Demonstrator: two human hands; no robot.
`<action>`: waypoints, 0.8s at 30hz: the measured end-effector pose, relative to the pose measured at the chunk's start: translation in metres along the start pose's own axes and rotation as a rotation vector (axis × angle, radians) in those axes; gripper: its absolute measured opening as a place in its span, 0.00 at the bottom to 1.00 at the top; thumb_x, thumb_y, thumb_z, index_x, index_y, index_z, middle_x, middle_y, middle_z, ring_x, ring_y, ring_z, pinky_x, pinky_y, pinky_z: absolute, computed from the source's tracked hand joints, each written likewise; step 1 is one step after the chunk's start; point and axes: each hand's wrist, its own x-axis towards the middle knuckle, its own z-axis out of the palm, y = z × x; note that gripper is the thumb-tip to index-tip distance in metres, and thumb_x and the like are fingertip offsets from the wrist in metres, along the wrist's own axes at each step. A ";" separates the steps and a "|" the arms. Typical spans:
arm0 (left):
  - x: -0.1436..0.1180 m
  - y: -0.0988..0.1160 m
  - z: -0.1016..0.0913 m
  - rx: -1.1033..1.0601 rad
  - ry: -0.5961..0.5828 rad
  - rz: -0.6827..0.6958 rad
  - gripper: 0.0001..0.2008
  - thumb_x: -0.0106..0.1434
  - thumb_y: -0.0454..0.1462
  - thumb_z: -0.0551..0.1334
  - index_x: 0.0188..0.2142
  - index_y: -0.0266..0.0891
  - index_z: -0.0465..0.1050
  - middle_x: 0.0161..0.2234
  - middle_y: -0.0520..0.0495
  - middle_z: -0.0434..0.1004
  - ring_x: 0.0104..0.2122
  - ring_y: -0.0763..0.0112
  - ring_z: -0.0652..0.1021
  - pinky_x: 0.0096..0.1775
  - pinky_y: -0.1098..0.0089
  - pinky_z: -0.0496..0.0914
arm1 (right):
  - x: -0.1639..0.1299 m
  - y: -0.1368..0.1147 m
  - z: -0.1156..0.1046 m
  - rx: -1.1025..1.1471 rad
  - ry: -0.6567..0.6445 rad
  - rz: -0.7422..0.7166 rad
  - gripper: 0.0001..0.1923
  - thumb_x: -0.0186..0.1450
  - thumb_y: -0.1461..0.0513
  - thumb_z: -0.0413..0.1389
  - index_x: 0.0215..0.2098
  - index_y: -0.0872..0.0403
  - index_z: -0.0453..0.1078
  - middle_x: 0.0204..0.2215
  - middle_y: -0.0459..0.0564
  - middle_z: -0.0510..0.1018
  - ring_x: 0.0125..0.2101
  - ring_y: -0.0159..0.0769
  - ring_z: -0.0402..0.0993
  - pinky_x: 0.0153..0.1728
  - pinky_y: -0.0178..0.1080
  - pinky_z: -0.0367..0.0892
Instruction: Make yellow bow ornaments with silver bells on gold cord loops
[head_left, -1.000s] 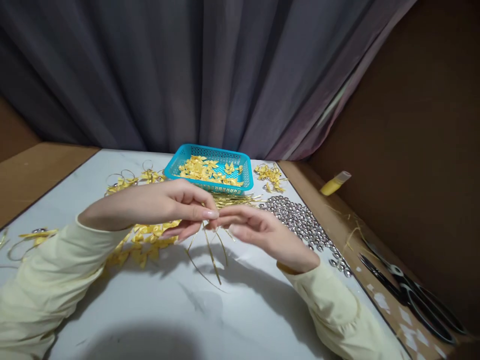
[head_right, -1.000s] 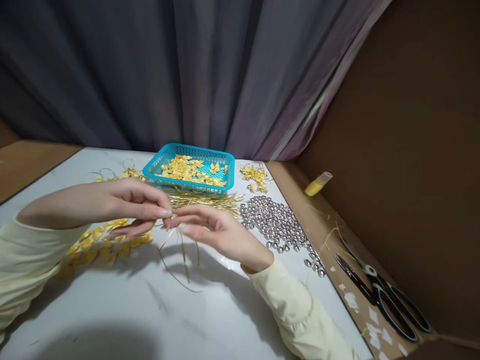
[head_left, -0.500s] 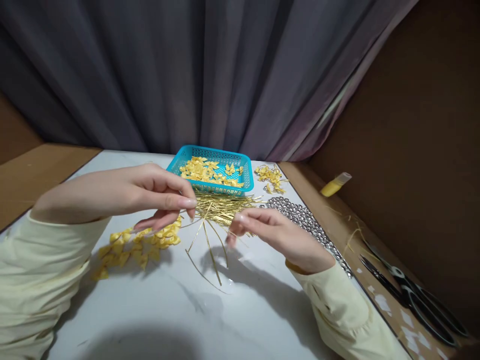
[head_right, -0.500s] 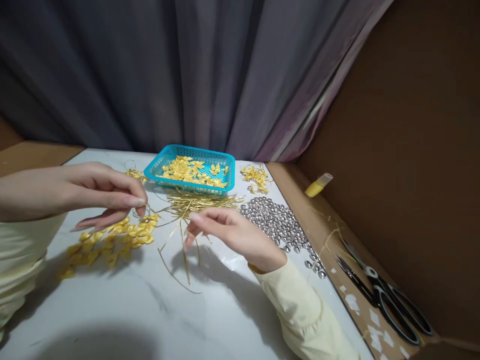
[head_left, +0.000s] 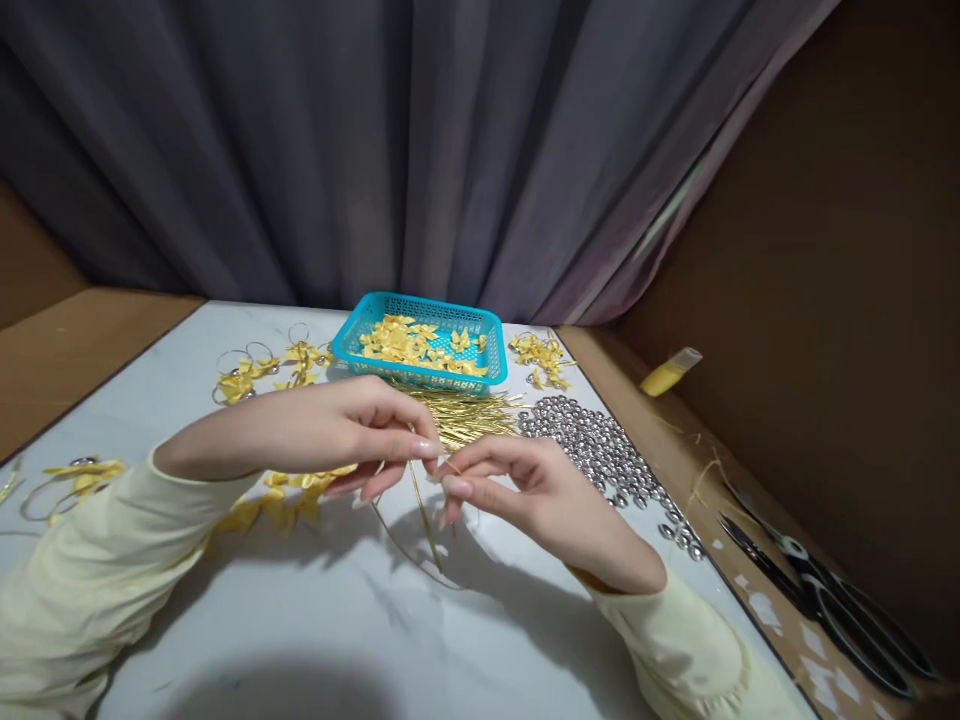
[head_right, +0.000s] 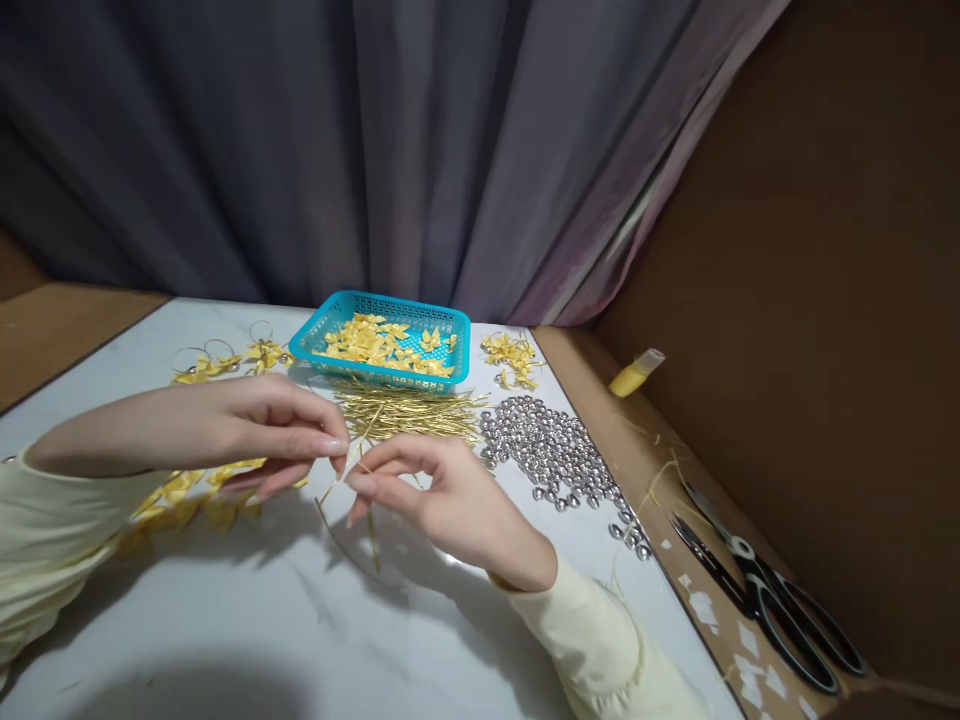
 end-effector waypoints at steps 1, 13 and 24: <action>-0.003 0.000 -0.003 0.000 0.016 -0.003 0.15 0.65 0.45 0.54 0.28 0.39 0.68 0.17 0.54 0.68 0.14 0.77 0.67 0.19 0.78 0.61 | -0.002 -0.003 -0.003 -0.027 -0.001 0.014 0.10 0.63 0.57 0.57 0.33 0.56 0.73 0.25 0.48 0.80 0.30 0.32 0.75 0.38 0.38 0.68; -0.037 0.005 -0.024 0.184 0.099 -0.020 0.17 0.63 0.43 0.56 0.24 0.38 0.75 0.21 0.52 0.74 0.23 0.72 0.73 0.29 0.78 0.66 | -0.019 -0.021 -0.031 -0.437 0.052 -0.193 0.08 0.63 0.63 0.56 0.28 0.54 0.75 0.31 0.48 0.80 0.37 0.33 0.75 0.42 0.37 0.67; 0.024 -0.011 0.016 0.010 -0.420 0.157 0.21 0.53 0.40 0.69 0.47 0.46 0.72 0.47 0.52 0.75 0.47 0.66 0.74 0.49 0.71 0.64 | -0.028 -0.022 -0.012 -0.607 0.029 -0.431 0.09 0.64 0.71 0.52 0.30 0.55 0.71 0.29 0.45 0.78 0.33 0.29 0.73 0.45 0.39 0.59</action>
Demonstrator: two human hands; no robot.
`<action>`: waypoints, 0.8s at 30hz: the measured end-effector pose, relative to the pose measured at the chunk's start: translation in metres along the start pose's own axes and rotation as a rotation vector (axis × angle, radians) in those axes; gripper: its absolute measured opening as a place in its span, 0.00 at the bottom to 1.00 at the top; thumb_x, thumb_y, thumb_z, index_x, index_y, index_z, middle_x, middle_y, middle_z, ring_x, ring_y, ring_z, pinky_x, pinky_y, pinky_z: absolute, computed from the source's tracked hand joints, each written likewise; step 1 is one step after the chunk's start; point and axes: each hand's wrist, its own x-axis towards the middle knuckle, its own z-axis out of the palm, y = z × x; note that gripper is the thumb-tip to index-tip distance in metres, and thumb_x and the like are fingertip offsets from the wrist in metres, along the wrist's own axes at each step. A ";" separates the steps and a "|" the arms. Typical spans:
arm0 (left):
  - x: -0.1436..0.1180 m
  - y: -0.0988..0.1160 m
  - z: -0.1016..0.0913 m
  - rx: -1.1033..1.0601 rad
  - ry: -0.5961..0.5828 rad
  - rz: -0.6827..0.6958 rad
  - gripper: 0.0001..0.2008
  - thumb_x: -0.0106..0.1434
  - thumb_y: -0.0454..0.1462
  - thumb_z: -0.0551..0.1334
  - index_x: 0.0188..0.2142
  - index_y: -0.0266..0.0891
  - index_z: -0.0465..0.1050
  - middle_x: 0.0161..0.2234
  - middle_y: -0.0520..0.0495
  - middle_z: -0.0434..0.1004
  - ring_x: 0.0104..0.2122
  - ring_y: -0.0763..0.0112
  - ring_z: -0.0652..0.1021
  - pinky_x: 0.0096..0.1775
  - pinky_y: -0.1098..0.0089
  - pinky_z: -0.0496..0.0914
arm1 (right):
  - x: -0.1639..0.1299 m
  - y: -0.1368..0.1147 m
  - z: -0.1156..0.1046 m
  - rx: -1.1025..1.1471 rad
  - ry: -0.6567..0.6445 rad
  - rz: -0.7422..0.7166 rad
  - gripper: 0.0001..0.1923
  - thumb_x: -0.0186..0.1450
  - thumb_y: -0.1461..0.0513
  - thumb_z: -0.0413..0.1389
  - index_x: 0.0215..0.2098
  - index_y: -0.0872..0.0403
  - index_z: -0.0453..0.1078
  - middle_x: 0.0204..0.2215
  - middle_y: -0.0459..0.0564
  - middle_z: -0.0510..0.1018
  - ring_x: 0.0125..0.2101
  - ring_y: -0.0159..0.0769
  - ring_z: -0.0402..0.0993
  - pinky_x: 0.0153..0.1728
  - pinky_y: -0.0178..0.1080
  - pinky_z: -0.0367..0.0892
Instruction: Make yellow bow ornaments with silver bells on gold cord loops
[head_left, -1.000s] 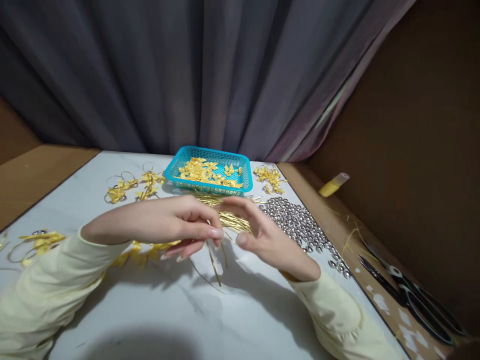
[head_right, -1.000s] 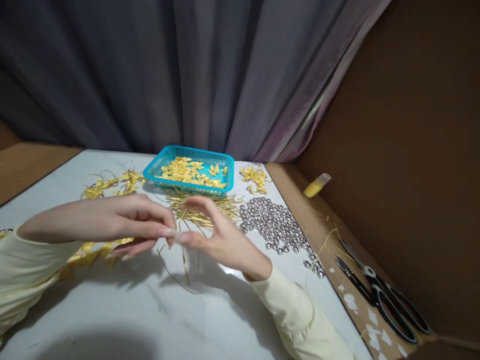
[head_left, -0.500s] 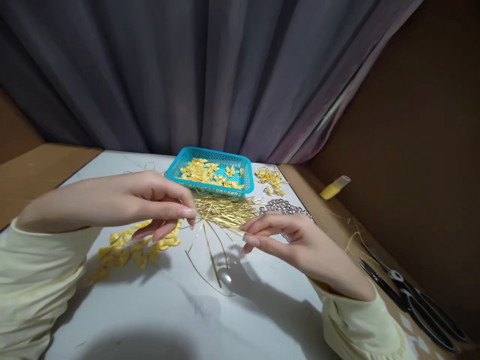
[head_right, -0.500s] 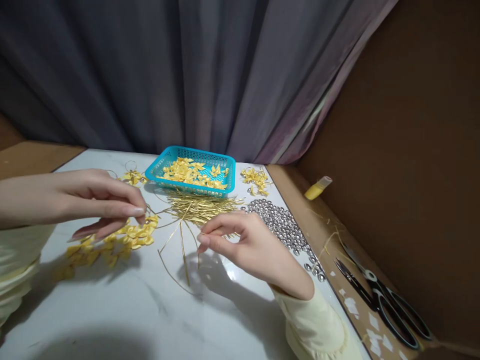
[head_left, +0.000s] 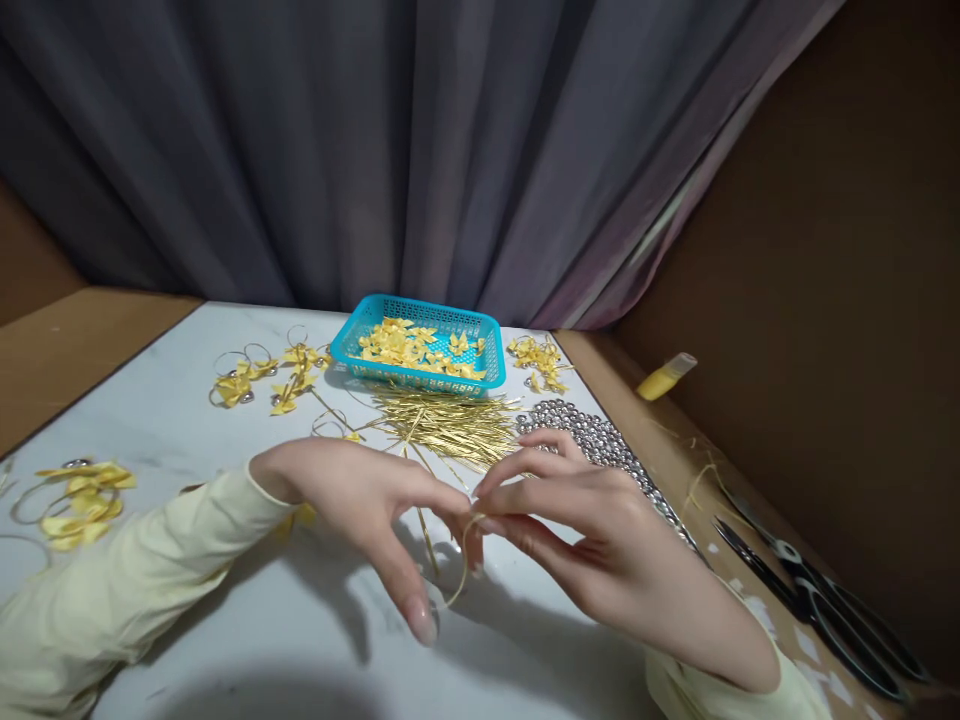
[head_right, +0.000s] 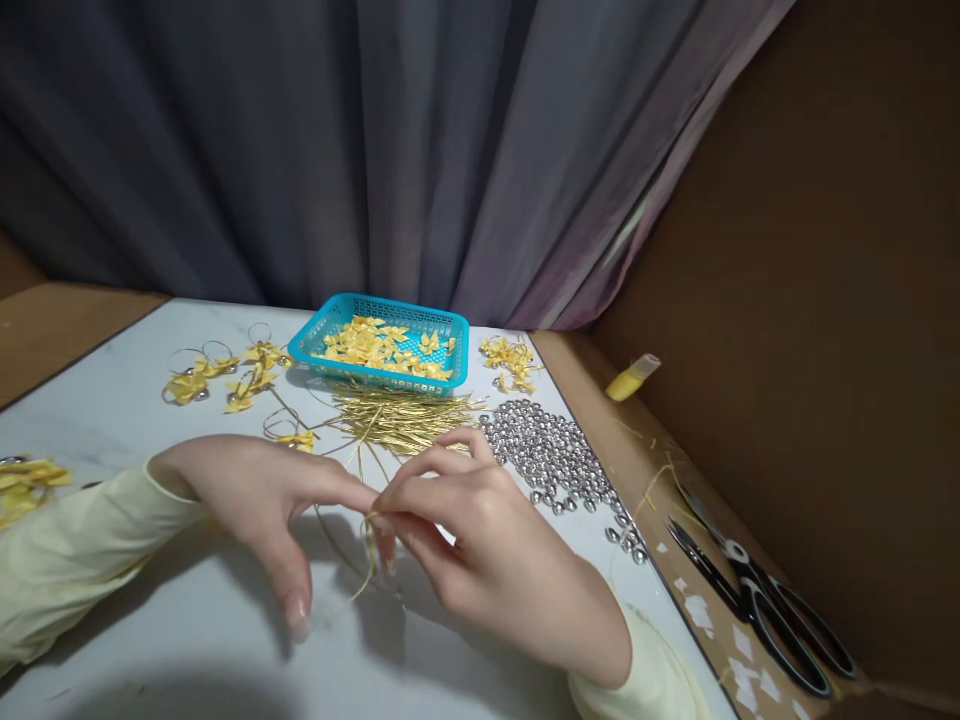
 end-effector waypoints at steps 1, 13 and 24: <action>0.003 -0.001 0.002 -0.014 -0.005 0.023 0.21 0.52 0.40 0.70 0.47 0.46 0.72 0.49 0.52 0.74 0.48 0.65 0.73 0.51 0.70 0.63 | -0.001 -0.001 -0.001 -0.010 0.005 -0.002 0.10 0.64 0.72 0.52 0.29 0.55 0.70 0.28 0.44 0.77 0.32 0.28 0.72 0.46 0.39 0.59; 0.007 0.010 0.030 -0.322 0.168 -0.035 0.10 0.67 0.43 0.54 0.35 0.40 0.68 0.16 0.57 0.68 0.23 0.72 0.75 0.31 0.74 0.66 | -0.016 -0.014 0.013 -0.635 0.101 -0.123 0.17 0.66 0.74 0.40 0.25 0.56 0.64 0.23 0.47 0.74 0.34 0.34 0.67 0.55 0.50 0.44; -0.002 0.021 0.033 -0.090 0.369 -0.037 0.13 0.66 0.36 0.51 0.24 0.38 0.63 0.17 0.57 0.65 0.18 0.78 0.69 0.25 0.79 0.63 | -0.016 -0.015 0.006 -0.481 -0.002 -0.066 0.16 0.66 0.75 0.38 0.34 0.56 0.63 0.30 0.48 0.76 0.40 0.33 0.70 0.58 0.48 0.39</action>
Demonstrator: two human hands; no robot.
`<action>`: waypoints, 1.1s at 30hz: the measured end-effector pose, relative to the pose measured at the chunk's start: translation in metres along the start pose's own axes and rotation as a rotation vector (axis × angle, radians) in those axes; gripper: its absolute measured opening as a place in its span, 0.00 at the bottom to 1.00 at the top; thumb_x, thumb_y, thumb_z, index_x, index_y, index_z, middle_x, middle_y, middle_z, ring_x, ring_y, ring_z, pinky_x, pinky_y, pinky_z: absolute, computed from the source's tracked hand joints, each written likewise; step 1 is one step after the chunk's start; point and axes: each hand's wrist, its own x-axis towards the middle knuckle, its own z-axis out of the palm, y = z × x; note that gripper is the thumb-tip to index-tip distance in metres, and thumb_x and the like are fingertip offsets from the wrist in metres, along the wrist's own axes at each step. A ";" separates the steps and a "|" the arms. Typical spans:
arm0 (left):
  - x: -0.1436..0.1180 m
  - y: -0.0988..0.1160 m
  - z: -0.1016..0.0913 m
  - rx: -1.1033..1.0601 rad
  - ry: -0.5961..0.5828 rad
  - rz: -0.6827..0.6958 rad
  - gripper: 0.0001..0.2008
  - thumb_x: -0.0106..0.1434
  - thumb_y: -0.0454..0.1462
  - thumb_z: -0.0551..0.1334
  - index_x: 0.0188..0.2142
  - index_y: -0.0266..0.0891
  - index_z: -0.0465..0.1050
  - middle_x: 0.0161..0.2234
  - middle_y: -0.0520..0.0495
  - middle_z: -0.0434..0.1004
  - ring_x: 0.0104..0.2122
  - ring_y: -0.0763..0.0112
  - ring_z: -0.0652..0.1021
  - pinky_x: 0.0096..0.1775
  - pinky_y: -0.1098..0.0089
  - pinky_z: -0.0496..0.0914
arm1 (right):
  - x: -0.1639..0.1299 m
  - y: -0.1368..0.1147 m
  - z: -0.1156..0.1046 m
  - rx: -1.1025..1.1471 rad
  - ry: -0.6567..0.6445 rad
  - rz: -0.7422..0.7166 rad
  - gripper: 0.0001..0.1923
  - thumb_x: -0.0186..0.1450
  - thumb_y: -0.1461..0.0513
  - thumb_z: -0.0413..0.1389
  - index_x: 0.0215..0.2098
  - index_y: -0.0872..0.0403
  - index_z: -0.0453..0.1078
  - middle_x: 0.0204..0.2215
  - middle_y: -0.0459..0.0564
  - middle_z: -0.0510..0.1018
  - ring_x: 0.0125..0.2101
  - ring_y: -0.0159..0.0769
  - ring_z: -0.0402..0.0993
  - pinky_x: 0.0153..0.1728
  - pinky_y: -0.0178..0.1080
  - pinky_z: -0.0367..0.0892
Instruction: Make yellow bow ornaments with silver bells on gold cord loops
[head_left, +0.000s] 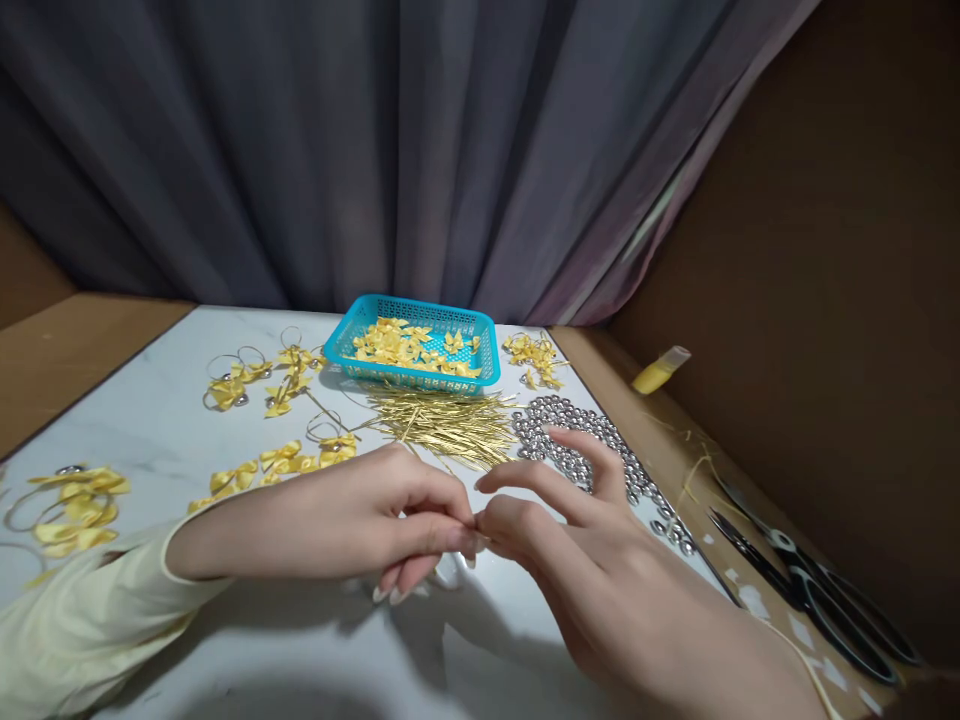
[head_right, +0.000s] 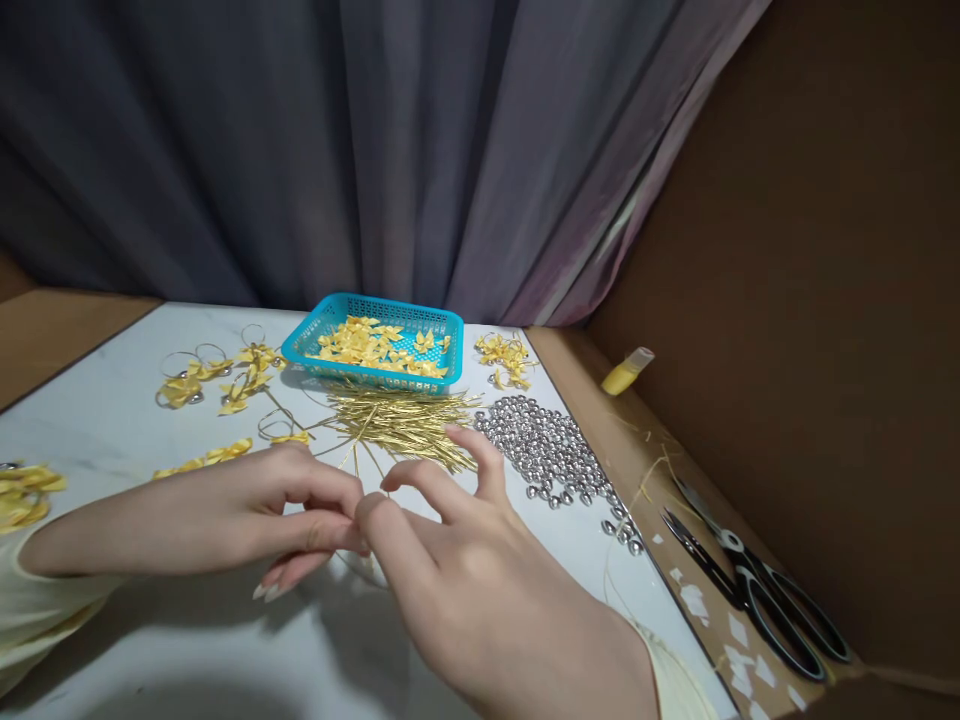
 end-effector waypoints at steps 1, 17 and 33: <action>0.000 0.000 -0.001 -0.003 0.004 -0.003 0.13 0.66 0.37 0.52 0.25 0.38 0.63 0.17 0.58 0.65 0.18 0.79 0.68 0.25 0.79 0.63 | 0.000 0.001 0.000 0.021 -0.001 0.003 0.15 0.65 0.76 0.39 0.35 0.56 0.63 0.32 0.48 0.76 0.41 0.33 0.70 0.58 0.48 0.38; 0.014 -0.011 -0.004 -0.632 0.057 0.000 0.09 0.61 0.38 0.62 0.27 0.35 0.72 0.10 0.61 0.57 0.11 0.84 0.54 0.19 0.77 0.52 | -0.001 0.007 0.005 0.082 0.082 0.092 0.19 0.57 0.77 0.44 0.41 0.53 0.50 0.34 0.49 0.72 0.36 0.36 0.69 0.53 0.54 0.50; 0.020 -0.013 0.018 -0.221 0.538 0.171 0.13 0.64 0.41 0.58 0.38 0.37 0.79 0.13 0.57 0.64 0.16 0.79 0.61 0.20 0.76 0.58 | 0.005 0.005 0.012 0.584 0.217 0.402 0.12 0.66 0.70 0.45 0.41 0.49 0.46 0.25 0.42 0.73 0.27 0.33 0.75 0.27 0.34 0.68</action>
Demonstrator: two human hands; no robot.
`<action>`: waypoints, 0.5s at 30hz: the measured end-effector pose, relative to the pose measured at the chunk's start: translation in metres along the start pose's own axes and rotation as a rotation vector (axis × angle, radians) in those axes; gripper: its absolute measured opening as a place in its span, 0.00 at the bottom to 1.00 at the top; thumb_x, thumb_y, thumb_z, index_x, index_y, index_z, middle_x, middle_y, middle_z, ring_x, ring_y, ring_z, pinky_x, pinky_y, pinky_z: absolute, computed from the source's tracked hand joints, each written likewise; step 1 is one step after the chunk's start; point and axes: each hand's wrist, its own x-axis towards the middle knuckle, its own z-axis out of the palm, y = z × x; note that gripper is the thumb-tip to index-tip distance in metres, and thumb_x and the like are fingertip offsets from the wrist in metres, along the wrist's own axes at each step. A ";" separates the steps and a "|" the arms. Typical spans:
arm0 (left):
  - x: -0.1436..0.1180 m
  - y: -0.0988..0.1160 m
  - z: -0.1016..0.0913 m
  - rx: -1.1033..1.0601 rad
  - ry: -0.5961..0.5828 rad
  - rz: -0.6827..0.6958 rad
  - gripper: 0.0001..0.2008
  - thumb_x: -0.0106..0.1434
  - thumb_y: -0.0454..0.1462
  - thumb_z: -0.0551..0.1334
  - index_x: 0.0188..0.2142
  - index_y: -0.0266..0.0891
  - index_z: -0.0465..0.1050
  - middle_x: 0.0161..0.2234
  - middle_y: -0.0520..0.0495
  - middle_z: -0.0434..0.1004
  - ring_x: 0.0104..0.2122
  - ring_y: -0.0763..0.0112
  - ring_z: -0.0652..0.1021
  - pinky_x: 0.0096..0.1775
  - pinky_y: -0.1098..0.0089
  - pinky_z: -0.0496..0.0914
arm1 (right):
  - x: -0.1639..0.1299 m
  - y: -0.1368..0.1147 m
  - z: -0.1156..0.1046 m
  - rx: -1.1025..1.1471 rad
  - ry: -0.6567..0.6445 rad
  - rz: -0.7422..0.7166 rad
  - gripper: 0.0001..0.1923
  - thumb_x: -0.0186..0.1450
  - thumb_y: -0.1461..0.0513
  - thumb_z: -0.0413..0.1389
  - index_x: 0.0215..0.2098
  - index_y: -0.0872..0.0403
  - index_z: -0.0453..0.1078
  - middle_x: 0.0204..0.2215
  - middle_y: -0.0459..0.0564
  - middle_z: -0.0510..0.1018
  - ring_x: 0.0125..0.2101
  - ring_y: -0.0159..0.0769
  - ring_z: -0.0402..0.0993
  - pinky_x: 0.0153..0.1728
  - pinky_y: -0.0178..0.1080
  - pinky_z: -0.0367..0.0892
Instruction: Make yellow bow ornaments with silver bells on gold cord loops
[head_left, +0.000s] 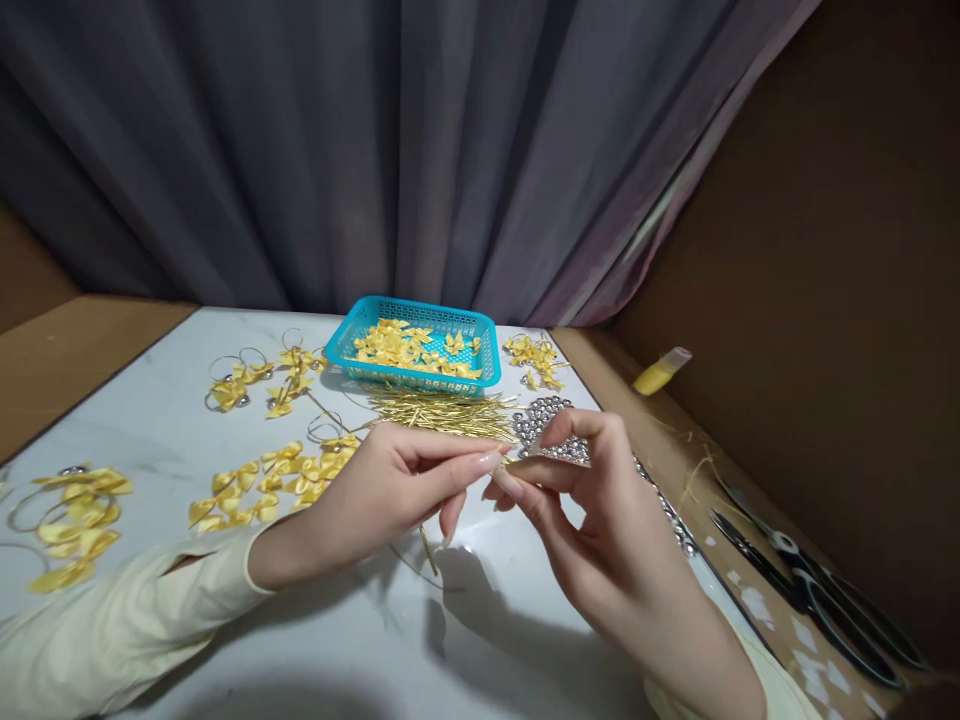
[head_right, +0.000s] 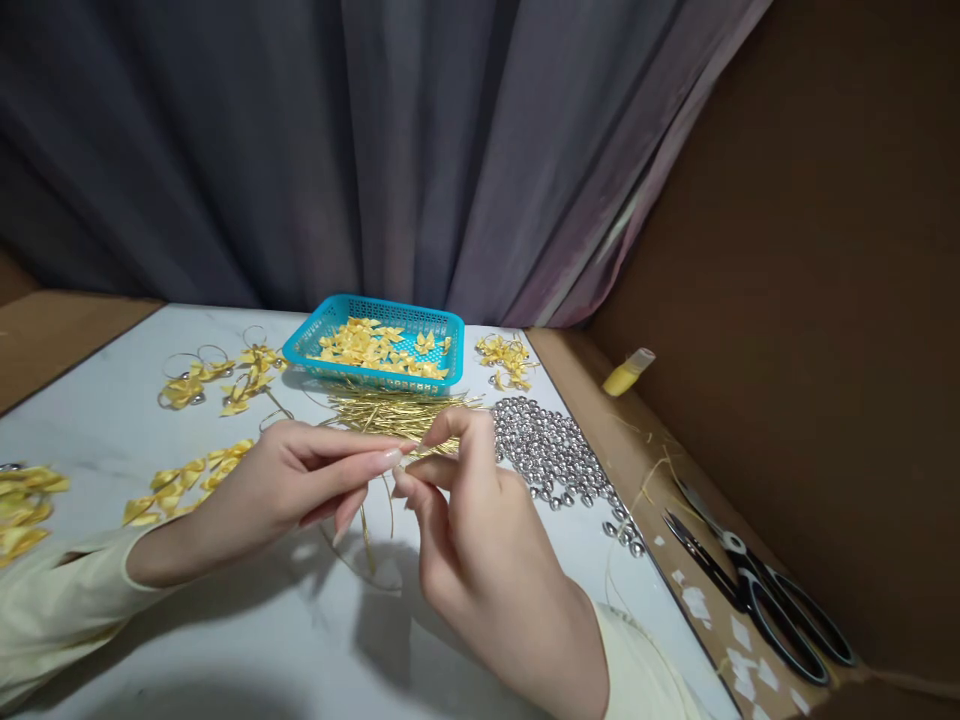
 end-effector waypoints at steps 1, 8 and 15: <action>0.000 0.001 0.000 0.067 -0.019 0.024 0.13 0.65 0.40 0.56 0.36 0.37 0.79 0.14 0.56 0.65 0.17 0.78 0.63 0.22 0.76 0.60 | 0.000 0.000 0.000 -0.034 -0.007 0.002 0.12 0.66 0.70 0.44 0.41 0.49 0.46 0.24 0.41 0.73 0.25 0.33 0.74 0.26 0.34 0.67; -0.004 0.002 0.001 0.438 -0.101 0.165 0.12 0.65 0.36 0.54 0.33 0.37 0.76 0.19 0.55 0.67 0.20 0.78 0.67 0.25 0.77 0.61 | 0.000 0.001 0.000 -0.339 -0.100 -0.030 0.09 0.63 0.69 0.41 0.38 0.50 0.45 0.21 0.42 0.66 0.17 0.32 0.60 0.18 0.33 0.57; -0.004 -0.001 0.001 0.363 -0.095 0.095 0.08 0.61 0.40 0.60 0.34 0.37 0.75 0.17 0.58 0.62 0.19 0.79 0.62 0.23 0.77 0.57 | 0.002 -0.001 -0.001 -0.309 -0.204 -0.028 0.08 0.64 0.68 0.40 0.39 0.51 0.45 0.21 0.42 0.65 0.18 0.33 0.62 0.19 0.34 0.58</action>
